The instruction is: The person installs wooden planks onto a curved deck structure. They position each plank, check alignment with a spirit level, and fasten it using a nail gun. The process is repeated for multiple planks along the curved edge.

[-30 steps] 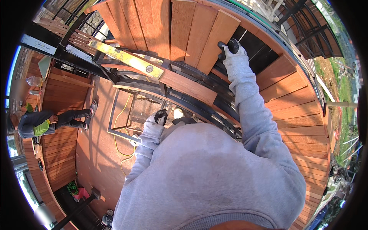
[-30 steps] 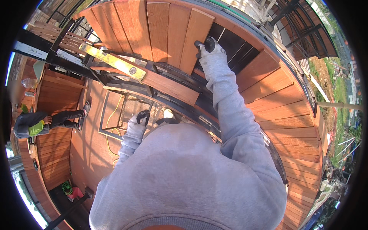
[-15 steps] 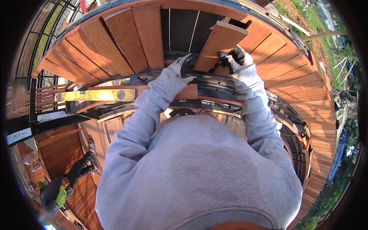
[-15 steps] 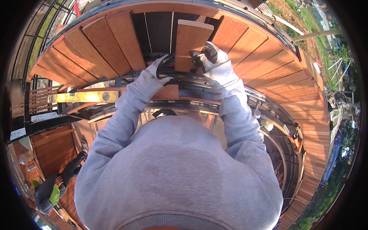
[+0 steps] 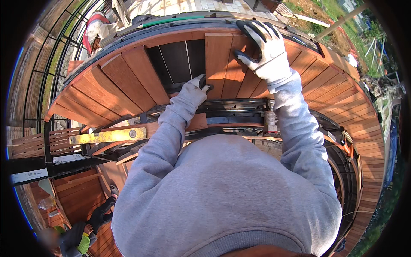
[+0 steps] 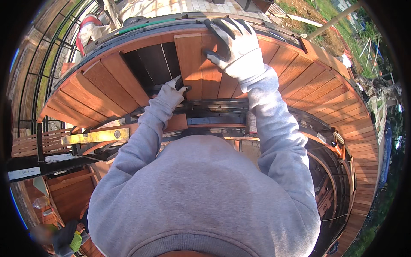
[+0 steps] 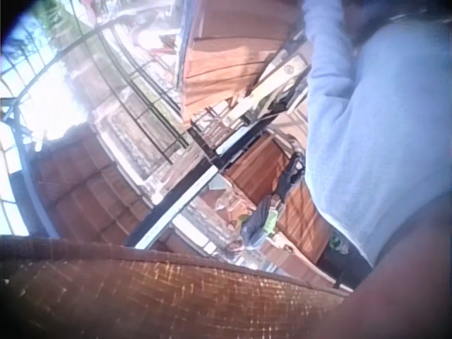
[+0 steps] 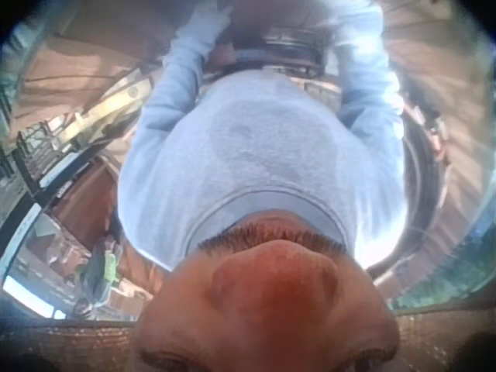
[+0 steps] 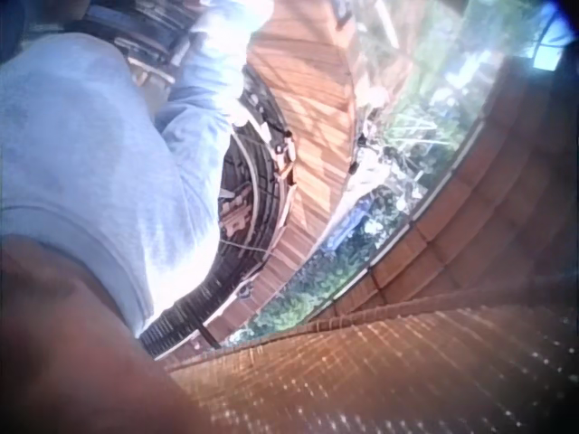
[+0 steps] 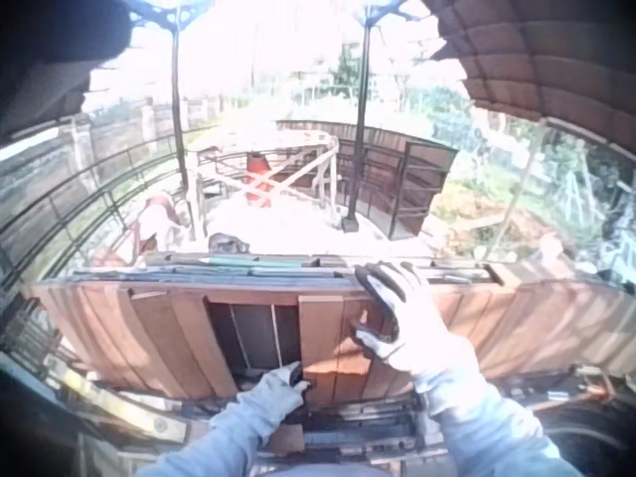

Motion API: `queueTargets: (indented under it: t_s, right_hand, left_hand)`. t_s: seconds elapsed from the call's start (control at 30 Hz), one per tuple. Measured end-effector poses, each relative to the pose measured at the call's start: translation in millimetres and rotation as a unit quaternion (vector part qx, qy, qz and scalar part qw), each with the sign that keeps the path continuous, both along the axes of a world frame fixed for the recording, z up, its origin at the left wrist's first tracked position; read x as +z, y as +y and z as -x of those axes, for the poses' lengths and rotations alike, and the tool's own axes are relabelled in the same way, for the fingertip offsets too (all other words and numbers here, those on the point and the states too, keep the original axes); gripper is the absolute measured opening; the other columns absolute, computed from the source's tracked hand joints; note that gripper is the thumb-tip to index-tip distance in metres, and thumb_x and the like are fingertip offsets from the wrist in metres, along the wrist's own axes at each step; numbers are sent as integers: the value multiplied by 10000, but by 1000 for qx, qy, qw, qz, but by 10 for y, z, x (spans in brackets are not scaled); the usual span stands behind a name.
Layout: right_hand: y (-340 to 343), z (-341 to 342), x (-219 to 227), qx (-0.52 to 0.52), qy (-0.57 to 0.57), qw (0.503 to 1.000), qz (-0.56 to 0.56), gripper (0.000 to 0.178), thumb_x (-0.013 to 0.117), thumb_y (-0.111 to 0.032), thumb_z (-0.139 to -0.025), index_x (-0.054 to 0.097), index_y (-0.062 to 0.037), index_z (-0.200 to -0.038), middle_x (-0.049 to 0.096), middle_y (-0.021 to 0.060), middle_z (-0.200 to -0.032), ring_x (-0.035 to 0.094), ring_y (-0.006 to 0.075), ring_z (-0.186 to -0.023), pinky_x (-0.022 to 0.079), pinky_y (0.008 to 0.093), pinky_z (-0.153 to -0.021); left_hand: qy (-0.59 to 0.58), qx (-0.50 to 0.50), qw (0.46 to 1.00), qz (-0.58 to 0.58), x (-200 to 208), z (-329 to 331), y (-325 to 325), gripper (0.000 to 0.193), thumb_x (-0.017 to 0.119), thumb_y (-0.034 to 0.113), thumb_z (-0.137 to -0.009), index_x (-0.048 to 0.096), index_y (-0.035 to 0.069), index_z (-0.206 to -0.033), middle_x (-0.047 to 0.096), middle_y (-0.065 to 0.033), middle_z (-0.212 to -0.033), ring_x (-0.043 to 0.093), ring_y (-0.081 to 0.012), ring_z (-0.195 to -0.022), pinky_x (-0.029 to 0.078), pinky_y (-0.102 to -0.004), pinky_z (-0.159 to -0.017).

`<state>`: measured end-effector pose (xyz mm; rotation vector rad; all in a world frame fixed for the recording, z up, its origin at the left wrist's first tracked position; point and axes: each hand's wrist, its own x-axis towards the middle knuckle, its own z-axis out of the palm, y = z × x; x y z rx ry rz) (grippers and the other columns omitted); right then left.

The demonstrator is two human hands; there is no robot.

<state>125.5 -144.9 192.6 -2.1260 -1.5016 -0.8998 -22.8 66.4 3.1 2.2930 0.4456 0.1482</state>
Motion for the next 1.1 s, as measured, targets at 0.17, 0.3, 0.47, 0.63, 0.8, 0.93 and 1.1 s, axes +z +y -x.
queueTargets:
  t_s: [0.17,0.3,0.47,0.63,0.8,0.93,1.1]
  right_hand:
    - [-18,-64,-154,-19,-27,999,16,793,866,-456,-698,603,-254,-1419,580,71,-1410,517,318,-1332,374,523,-1127]
    - [-41,-92,-160,-14,-29,999,18,830,885,-451,-672,591,-303,-1434,563,56,-1439,505,307,-1347,376,506,-1134]
    - [-66,-64,-136,-32,-34,997,56,844,886,-456,-669,561,-423,-1448,537,43,-1470,476,296,-1375,353,501,-1156]
    - [-63,-80,-172,-27,-46,997,52,820,869,-460,-692,554,-442,-1448,519,42,-1491,460,296,-1385,341,508,-1160]
    - [-54,-69,-160,-15,-67,996,58,803,862,-455,-712,554,-428,-1453,481,39,-1527,433,301,-1401,329,513,-1158]
    - [-67,-70,-188,-23,-69,996,56,789,858,-455,-725,552,-437,-1452,469,41,-1538,420,299,-1414,322,517,-1162]
    - [-59,-74,-221,-21,-66,996,50,780,853,-456,-733,552,-440,-1452,467,41,-1541,416,305,-1417,317,524,-1162]
  left_hand:
    - [11,4,1000,29,-219,79,-13,634,764,358,-897,557,57,-1415,649,-238,-1300,603,-380,-1240,491,-396,-1065]
    - [-15,-19,998,-58,-257,116,-70,589,778,343,-880,595,58,-1362,644,-212,-1315,594,-360,-1252,476,-392,-1079]
    - [-1,-26,996,-89,-322,74,-67,547,789,324,-868,631,55,-1317,665,-192,-1287,596,-367,-1239,470,-399,-1082]
    - [-14,-49,998,-40,-424,37,-26,435,753,85,-859,657,42,-1281,707,-178,-1185,658,-360,-1125,521,-381,-985]
    - [-45,-42,997,-45,-693,31,40,472,785,289,-859,677,56,-1255,699,-192,-1212,614,-380,-1195,476,-425,-1065]
    - [-37,-44,998,-38,-455,54,-56,463,783,270,-854,680,58,-1253,701,-193,-1199,614,-382,-1192,477,-425,-1063]
    - [-34,-21,998,-56,-542,69,-53,463,782,288,-861,684,57,-1249,705,-197,-1183,622,-380,-1177,481,-424,-1057]
